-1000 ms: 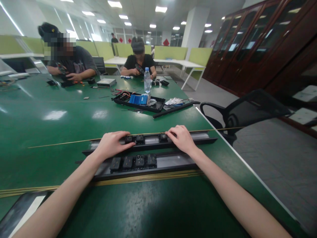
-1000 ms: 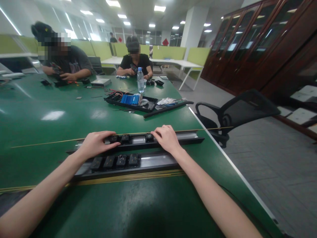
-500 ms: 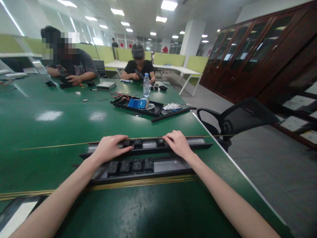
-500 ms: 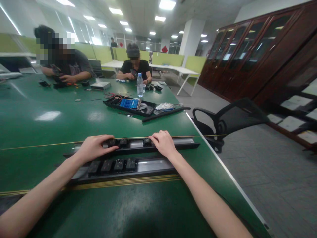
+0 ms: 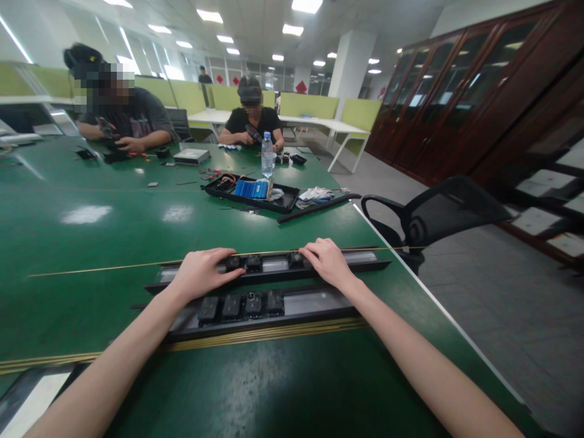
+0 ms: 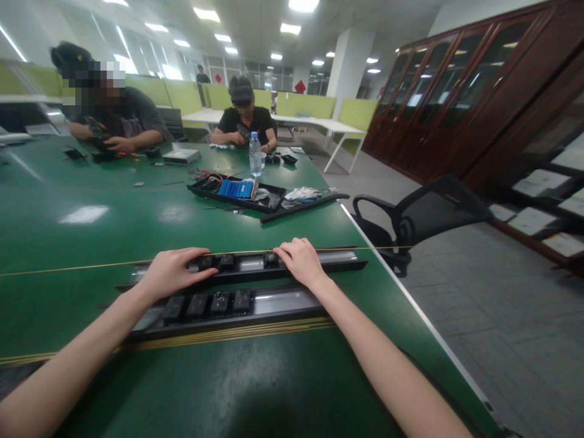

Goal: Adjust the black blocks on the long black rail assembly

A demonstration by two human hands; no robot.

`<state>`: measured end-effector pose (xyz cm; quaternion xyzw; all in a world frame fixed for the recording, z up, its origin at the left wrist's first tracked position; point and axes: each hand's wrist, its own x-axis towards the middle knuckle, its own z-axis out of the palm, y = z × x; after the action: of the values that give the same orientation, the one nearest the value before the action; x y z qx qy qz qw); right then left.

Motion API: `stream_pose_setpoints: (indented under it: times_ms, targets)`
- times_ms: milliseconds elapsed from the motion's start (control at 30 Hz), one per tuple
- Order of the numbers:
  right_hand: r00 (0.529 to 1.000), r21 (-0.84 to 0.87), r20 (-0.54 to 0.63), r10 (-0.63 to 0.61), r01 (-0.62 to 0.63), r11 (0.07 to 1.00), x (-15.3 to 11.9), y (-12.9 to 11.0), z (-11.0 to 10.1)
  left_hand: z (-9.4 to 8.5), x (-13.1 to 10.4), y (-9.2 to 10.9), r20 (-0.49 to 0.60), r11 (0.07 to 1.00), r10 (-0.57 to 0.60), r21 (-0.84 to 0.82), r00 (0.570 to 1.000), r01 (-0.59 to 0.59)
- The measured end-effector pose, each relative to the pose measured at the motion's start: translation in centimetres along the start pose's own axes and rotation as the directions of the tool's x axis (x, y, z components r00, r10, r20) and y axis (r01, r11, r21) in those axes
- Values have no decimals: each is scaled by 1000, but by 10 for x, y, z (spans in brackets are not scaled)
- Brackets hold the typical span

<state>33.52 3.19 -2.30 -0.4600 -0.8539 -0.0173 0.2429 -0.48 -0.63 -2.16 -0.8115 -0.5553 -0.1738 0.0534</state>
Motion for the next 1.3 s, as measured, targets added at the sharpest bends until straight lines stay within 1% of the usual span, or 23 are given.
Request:
stream_pose_setpoints:
  times_ms: [233,367,533,833,1067,1300]
  targets:
    - [1000,-25,4,0,0,1000,1,-1,0,1,0,1,-14,1000,5,3,1000,-5]
    - [1000,-50,15,-2,3,999,1,-3,-2,-3,0,4,-3,999,9,31,1000,-8]
    - [999,-82,32,10,-8,997,2,-4,-3,-6,0,7,0,999,21,28,1000,-21]
    - [1000,-48,22,-7,8,999,1,-2,-2,-6,-1,8,-24,1000,10,2,1000,-10]
    - [1000,-44,22,-7,8,999,1,-3,-4,-4,-2,5,-21,1000,21,-3,1000,-21]
    - [1000,3,-21,-13,13,1000,0,-3,-4,-2,-3,4,-11,1000,5,-28,1000,-6]
